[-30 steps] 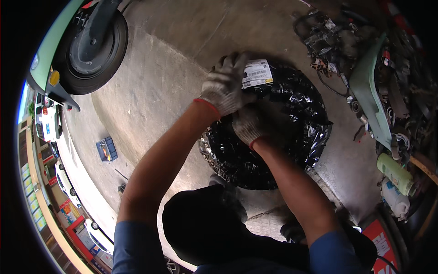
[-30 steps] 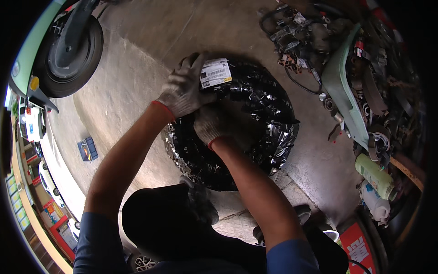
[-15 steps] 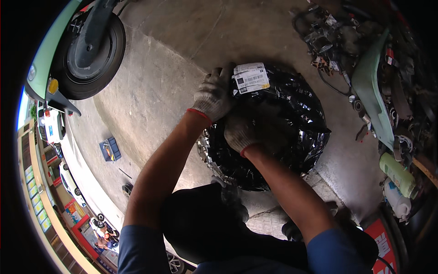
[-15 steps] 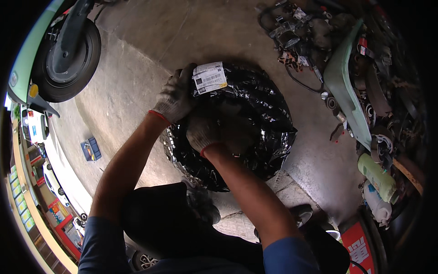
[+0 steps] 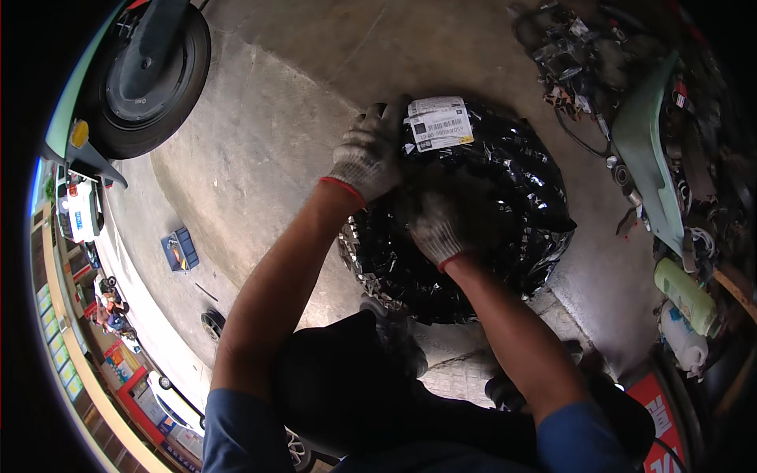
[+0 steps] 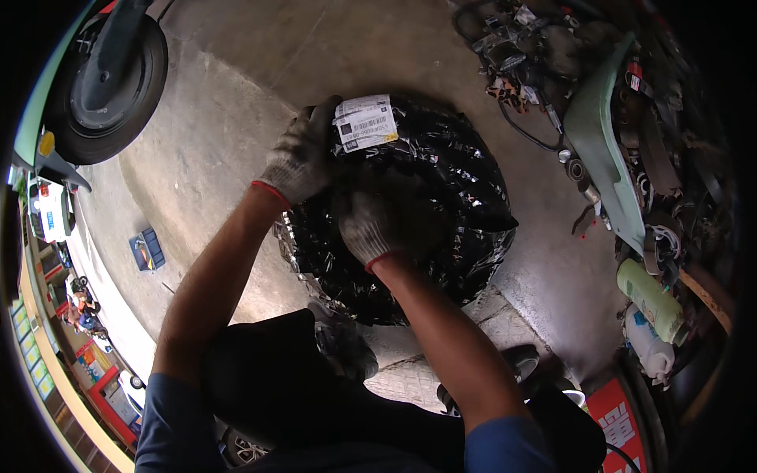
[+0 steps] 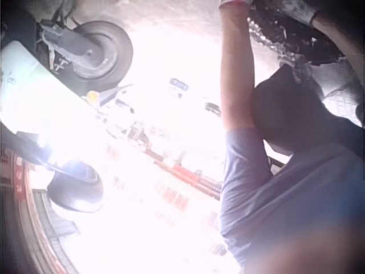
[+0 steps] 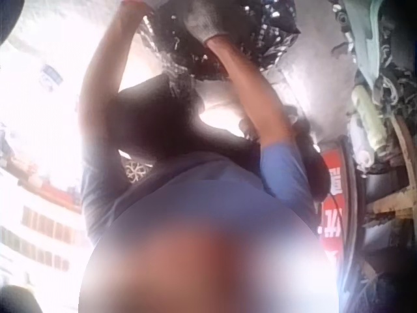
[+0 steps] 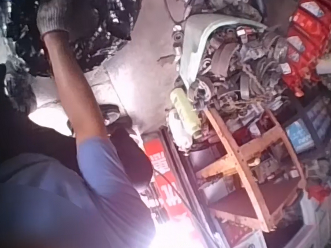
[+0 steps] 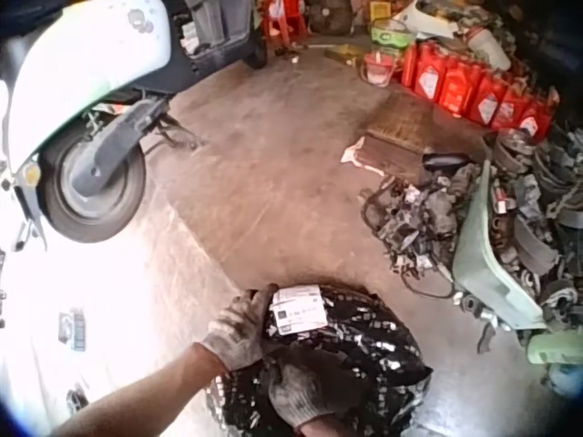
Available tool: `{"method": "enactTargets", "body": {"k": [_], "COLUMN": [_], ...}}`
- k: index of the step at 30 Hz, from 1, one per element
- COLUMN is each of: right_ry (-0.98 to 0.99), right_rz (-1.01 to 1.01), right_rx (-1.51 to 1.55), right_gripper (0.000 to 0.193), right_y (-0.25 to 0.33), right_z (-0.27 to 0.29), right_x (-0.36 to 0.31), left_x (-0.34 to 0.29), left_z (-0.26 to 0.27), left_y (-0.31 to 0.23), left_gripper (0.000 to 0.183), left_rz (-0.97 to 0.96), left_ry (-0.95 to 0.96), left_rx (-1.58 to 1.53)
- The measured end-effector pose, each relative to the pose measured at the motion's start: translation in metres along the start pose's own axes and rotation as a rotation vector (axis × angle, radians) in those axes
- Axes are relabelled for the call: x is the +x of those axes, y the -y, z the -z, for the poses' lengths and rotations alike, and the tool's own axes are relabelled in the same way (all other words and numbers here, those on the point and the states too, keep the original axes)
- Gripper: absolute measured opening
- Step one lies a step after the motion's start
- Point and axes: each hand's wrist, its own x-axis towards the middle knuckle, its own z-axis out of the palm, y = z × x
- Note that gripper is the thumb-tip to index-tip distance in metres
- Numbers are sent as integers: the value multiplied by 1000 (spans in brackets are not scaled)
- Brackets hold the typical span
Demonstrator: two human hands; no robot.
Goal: Removing packaging from a new tire, applying lubricant with a brush, and fitting the tire onto a wheel rim.
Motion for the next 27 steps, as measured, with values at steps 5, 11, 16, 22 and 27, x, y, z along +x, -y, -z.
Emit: {"method": "enactTargets", "body": {"k": [5, 11, 16, 22, 27], "right_ry": [46, 386, 216, 527, 311], "right_rz": [330, 312, -138, 530, 62], "right_rx": [-165, -170, 300, -27, 368], "right_gripper": [24, 27, 26, 25, 20], "right_y": [29, -6, 24, 17, -41], "right_z": [2, 16, 18, 36, 117], "right_x": [-31, 3, 28, -49, -24], "left_x": [1, -3, -1, -1, 5], "left_z": [3, 4, 12, 3, 13], "left_y": [-2, -3, -8, -3, -9], "left_gripper": [95, 96, 94, 91, 102], "left_rz": [6, 46, 22, 33, -38], "left_ry": [14, 46, 60, 4, 86], "left_rx": [24, 15, 19, 64, -104]}}
